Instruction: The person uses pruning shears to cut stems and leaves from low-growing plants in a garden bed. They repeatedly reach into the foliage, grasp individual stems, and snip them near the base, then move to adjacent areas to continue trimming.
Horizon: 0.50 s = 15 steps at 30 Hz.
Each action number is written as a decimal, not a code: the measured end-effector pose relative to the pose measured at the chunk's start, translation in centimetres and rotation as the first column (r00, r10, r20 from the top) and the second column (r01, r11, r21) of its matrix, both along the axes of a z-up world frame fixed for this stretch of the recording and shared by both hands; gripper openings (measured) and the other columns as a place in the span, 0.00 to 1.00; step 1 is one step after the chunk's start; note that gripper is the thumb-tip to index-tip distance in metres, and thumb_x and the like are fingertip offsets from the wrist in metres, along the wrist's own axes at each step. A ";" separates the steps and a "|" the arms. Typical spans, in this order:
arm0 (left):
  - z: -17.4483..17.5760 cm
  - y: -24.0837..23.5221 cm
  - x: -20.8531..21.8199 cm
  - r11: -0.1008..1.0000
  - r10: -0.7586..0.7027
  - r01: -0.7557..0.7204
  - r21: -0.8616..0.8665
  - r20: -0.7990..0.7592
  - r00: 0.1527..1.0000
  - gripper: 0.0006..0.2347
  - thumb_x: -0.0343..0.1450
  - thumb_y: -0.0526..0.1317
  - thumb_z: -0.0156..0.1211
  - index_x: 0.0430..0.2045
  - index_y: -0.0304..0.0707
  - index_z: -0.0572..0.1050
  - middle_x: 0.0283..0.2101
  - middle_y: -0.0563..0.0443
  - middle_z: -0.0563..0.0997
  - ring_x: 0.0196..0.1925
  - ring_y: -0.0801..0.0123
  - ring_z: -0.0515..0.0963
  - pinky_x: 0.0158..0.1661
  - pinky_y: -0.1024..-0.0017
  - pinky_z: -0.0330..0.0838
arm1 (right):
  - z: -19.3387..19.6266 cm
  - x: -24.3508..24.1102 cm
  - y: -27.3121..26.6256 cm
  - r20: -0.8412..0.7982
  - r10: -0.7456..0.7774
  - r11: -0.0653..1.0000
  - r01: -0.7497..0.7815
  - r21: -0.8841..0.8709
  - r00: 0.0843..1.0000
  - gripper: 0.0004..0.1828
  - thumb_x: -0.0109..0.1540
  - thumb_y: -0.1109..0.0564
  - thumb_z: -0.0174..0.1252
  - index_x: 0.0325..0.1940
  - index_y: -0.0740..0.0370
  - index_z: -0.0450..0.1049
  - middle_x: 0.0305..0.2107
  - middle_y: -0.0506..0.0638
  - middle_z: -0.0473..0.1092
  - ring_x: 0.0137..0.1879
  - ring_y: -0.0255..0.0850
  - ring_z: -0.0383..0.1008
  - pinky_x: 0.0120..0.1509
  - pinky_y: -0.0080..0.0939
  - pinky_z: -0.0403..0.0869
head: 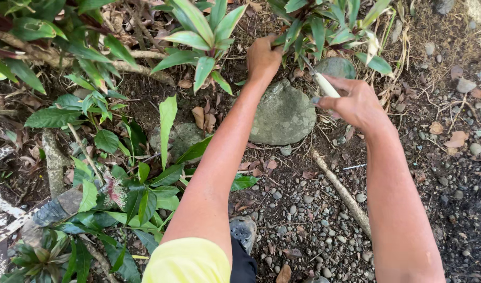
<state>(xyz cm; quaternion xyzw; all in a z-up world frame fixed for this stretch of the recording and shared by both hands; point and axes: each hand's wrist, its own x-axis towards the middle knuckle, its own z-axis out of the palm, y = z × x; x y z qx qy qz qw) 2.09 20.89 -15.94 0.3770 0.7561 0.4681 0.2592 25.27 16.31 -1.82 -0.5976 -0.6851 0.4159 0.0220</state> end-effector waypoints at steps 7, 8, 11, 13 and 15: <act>-0.5 -0.8 -0.9 1.000 -0.008 0.014 0.027 -0.214 0.977 0.05 0.63 0.36 0.67 0.29 0.40 0.85 0.36 0.40 0.86 0.40 0.53 0.86 0.46 0.59 0.76 | -3.9 -2.6 1.1 -0.297 -0.079 0.997 0.077 -0.016 0.951 0.33 0.56 0.56 0.68 0.66 0.58 0.73 0.27 0.53 0.76 0.23 0.35 0.71 0.30 0.37 0.68; -0.2 -1.0 -0.8 1.000 -0.011 0.013 0.007 -0.185 0.983 0.05 0.63 0.36 0.68 0.29 0.39 0.85 0.36 0.40 0.86 0.40 0.53 0.86 0.46 0.59 0.76 | -4.5 -3.1 1.0 -0.319 -0.060 0.998 0.064 0.003 0.946 0.32 0.57 0.57 0.67 0.66 0.58 0.73 0.26 0.54 0.76 0.22 0.36 0.70 0.28 0.37 0.67; 1.3 -1.5 -0.8 0.995 0.037 -0.016 0.100 -0.203 0.978 0.05 0.67 0.36 0.66 0.32 0.39 0.85 0.38 0.39 0.85 0.42 0.49 0.84 0.46 0.58 0.76 | -5.9 -3.7 0.7 -0.366 -0.027 0.999 0.040 0.028 0.930 0.30 0.58 0.61 0.66 0.66 0.61 0.74 0.25 0.55 0.74 0.22 0.38 0.68 0.25 0.38 0.65; 2.2 -1.9 -0.6 0.929 0.097 0.023 0.369 -0.303 0.948 0.14 0.61 0.34 0.66 0.40 0.34 0.81 0.38 0.36 0.83 0.39 0.47 0.82 0.42 0.57 0.74 | -6.5 -3.0 -0.3 -0.374 -0.041 0.999 0.044 0.000 0.927 0.30 0.58 0.64 0.65 0.66 0.63 0.74 0.26 0.58 0.73 0.23 0.40 0.68 0.26 0.38 0.64; 2.9 -1.6 -0.4 0.837 0.115 0.097 0.538 -0.348 0.931 0.19 0.58 0.33 0.66 0.44 0.30 0.78 0.39 0.36 0.82 0.40 0.47 0.81 0.42 0.58 0.73 | -6.7 -2.1 -1.6 -0.531 -0.137 0.990 0.098 -0.101 0.836 0.31 0.57 0.65 0.60 0.67 0.64 0.71 0.31 0.55 0.76 0.28 0.38 0.75 0.29 0.37 0.73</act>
